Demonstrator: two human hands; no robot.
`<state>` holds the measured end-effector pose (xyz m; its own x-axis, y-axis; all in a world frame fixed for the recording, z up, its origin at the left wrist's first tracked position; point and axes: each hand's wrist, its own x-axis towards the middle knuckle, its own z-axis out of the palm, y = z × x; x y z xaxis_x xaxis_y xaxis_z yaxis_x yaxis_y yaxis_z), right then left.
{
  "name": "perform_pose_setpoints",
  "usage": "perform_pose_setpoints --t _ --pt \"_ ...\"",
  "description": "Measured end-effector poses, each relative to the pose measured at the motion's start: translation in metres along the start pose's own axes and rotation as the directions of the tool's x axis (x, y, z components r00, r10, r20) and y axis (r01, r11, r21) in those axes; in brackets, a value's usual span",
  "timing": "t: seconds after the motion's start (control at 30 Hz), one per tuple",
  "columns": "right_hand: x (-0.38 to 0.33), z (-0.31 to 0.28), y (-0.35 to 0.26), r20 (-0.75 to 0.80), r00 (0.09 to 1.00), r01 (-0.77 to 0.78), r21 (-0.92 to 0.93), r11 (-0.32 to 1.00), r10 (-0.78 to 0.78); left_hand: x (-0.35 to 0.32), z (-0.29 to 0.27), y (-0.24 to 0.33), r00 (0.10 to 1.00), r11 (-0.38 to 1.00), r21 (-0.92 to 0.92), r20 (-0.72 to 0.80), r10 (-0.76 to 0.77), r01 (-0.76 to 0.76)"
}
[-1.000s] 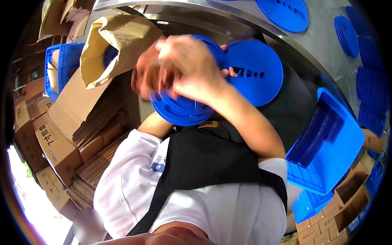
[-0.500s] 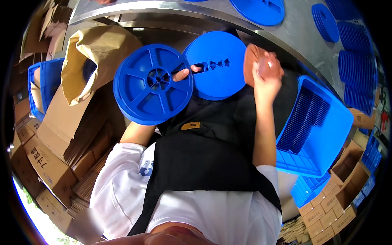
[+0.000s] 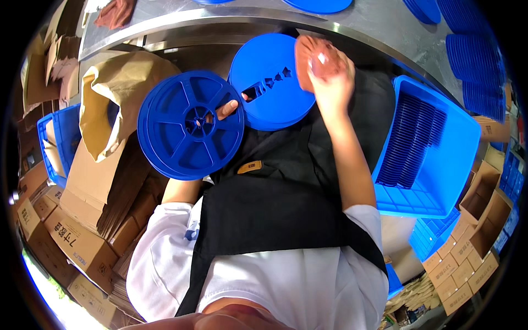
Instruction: The person cleans plastic reels using a sponge and a liquid from a bottle, then places them into a blue storage bin.
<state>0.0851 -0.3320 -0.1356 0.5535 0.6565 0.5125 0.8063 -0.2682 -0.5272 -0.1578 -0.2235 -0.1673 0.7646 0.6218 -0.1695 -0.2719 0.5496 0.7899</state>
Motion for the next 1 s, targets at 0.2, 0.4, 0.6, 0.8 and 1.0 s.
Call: perform_pose_setpoints --t 0.2,0.4,0.6,0.8,1.0 --pt "0.009 0.019 -0.087 0.282 0.878 0.318 0.262 0.911 -0.387 0.005 -0.004 -0.003 0.998 1.0 0.003 0.062 -0.026 0.026" --pt "-0.024 -0.013 -0.071 0.364 0.7 0.506 0.356 0.786 -0.615 0.004 -0.012 -0.007 0.996 0.999 -0.007 0.075 -0.047 0.048" --pt "-0.02 -0.008 -0.003 0.126 0.947 -0.315 0.548 0.775 0.296 0.013 -0.008 -0.008 0.992 0.999 0.001 0.114 -0.053 0.053" --pt "-0.001 -0.021 -0.002 0.408 0.629 -0.636 0.76 0.135 0.662 0.019 -0.018 -0.024 0.984 0.989 -0.145 0.178 -0.002 0.028" --pt "-0.002 -0.04 -0.077 0.678 0.553 -0.695 0.696 -0.179 0.485 0.011 0.005 -0.022 0.998 0.984 -0.176 0.048 0.035 -0.026"
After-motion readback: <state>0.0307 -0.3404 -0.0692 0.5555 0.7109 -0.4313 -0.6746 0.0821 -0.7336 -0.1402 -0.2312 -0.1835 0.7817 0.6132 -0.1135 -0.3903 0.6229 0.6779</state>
